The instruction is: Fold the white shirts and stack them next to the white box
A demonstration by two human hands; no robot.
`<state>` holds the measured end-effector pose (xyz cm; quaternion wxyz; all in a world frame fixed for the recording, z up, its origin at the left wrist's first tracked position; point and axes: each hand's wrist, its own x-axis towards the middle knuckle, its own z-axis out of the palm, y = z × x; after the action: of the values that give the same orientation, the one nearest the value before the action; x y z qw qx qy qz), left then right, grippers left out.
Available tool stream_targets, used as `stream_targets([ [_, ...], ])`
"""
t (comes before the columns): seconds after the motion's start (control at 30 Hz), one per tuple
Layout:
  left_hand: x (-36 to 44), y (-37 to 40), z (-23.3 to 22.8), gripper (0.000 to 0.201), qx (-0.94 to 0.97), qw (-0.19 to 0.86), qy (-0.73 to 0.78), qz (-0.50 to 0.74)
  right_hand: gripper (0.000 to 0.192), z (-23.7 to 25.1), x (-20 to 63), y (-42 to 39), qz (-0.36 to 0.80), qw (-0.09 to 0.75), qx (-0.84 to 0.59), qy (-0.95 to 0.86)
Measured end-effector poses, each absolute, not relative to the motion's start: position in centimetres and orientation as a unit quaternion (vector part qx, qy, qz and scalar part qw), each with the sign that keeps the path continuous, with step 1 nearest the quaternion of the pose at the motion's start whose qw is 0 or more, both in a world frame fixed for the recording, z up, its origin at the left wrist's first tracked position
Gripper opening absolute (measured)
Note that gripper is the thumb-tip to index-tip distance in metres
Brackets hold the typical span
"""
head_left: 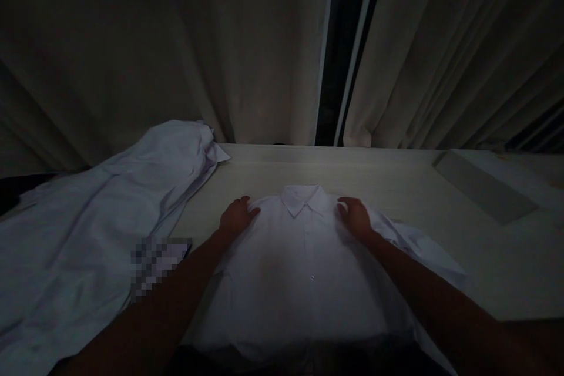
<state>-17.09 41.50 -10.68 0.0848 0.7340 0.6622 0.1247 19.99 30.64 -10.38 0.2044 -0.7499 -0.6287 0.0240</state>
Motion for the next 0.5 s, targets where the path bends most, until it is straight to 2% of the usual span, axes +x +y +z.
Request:
stream_targets([
  [0.17,-15.9,44.5,-11.5,0.042,0.701,0.138,0.691,0.106,0.05,-9.9,28.0,33.0,0.042,0.15,-0.837,-0.525],
  [0.33,-16.8,47.2,-11.3,0.034,0.696,0.159,0.693,0.104,0.023,-11.0,30.5,35.2,0.08,0.157,-0.836,-0.521],
  [0.5,-16.6,49.3,-11.5,0.031,0.699,0.166,0.683,0.131,0.025,-11.4,31.8,36.1,0.054,0.183,-0.839,-0.51],
])
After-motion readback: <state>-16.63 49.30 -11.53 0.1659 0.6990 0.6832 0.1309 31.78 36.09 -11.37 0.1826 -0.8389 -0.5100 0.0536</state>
